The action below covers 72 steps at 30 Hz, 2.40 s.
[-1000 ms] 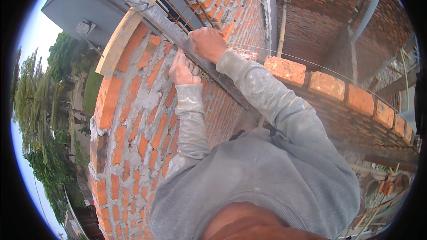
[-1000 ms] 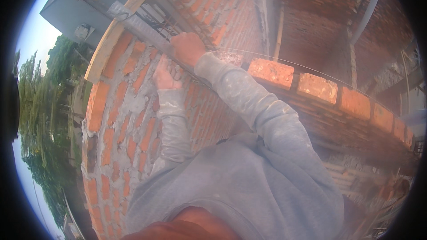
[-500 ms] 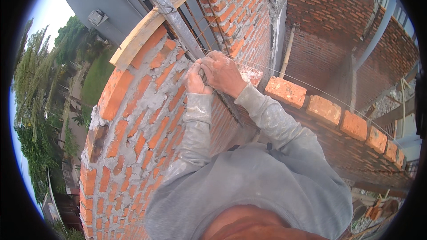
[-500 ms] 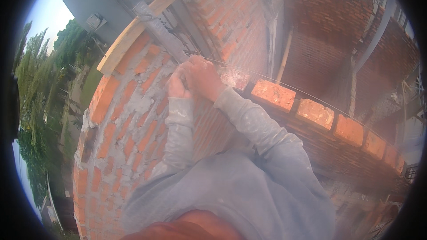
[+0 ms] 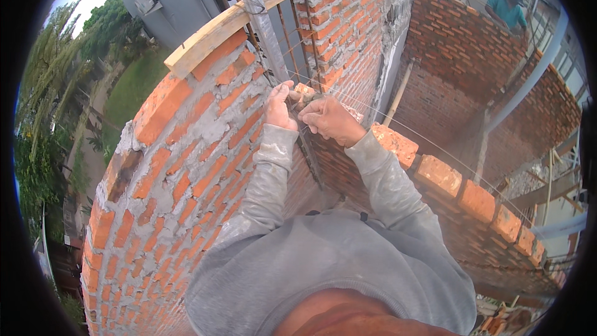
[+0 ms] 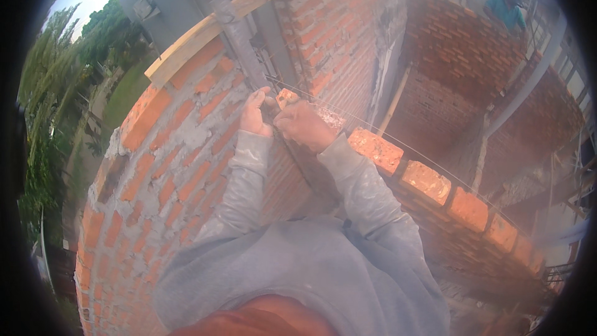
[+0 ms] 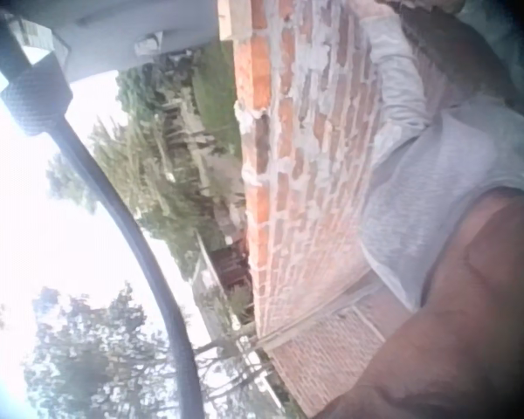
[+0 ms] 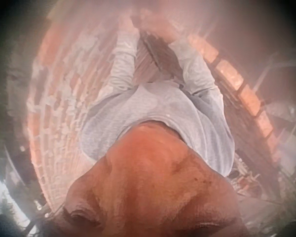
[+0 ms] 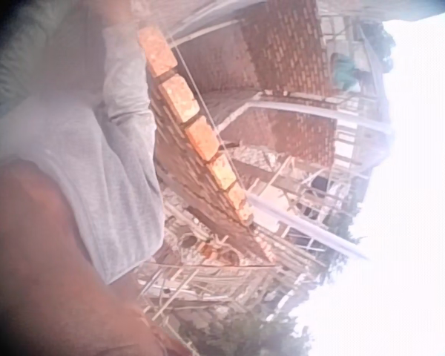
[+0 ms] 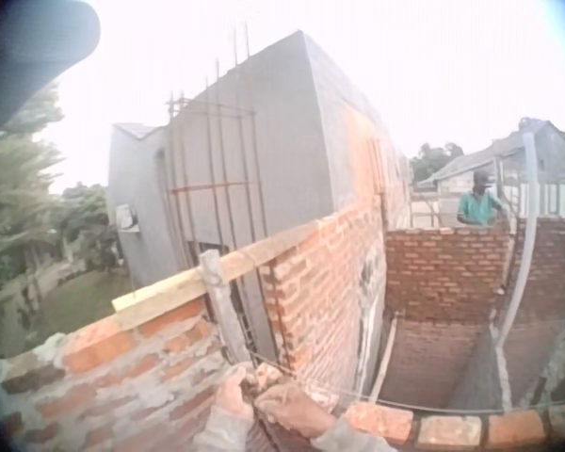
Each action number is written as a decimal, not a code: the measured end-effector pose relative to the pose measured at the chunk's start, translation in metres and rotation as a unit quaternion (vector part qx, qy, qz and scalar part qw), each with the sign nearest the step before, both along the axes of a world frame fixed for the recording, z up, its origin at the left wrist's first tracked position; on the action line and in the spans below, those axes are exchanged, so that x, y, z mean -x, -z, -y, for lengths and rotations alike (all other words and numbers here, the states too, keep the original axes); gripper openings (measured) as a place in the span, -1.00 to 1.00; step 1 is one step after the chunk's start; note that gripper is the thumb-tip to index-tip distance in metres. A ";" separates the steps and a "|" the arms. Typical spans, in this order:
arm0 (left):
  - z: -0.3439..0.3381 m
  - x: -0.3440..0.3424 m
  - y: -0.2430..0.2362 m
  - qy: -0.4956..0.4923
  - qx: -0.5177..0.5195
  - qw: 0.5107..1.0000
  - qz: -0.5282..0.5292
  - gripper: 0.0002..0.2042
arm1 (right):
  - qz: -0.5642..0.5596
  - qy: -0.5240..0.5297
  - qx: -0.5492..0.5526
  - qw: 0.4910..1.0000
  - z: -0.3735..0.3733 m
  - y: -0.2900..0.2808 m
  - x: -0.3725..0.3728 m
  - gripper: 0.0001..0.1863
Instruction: The person lays red bricks on a partially built wall using a trowel to apply mortar and a string line to align the course. The person repeatedly scoops mortar, spreads it on the bricks, taps them into place, and scrapes excess mortar from the joints.
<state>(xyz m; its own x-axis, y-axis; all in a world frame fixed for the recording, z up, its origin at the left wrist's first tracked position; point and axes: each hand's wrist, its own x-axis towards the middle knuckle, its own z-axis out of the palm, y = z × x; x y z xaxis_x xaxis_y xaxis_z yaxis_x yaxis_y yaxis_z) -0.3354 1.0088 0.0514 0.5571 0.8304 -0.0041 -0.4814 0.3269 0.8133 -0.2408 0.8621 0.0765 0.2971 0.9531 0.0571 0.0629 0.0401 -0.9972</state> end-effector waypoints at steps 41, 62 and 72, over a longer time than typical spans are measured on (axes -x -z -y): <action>-0.047 -0.019 -0.006 -0.156 -0.423 0.872 -0.191 -0.35 | 0.094 0.131 -0.202 0.966 -0.011 -0.007 0.025 -0.82; -0.098 -0.003 0.036 0.176 -0.134 0.959 0.179 -0.48 | 0.117 0.116 -0.130 0.978 0.016 -0.053 0.019 -0.82; -0.103 -0.027 0.057 0.140 -0.159 0.950 0.230 -0.53 | 0.204 0.117 -0.108 0.966 0.012 -0.040 0.048 -0.82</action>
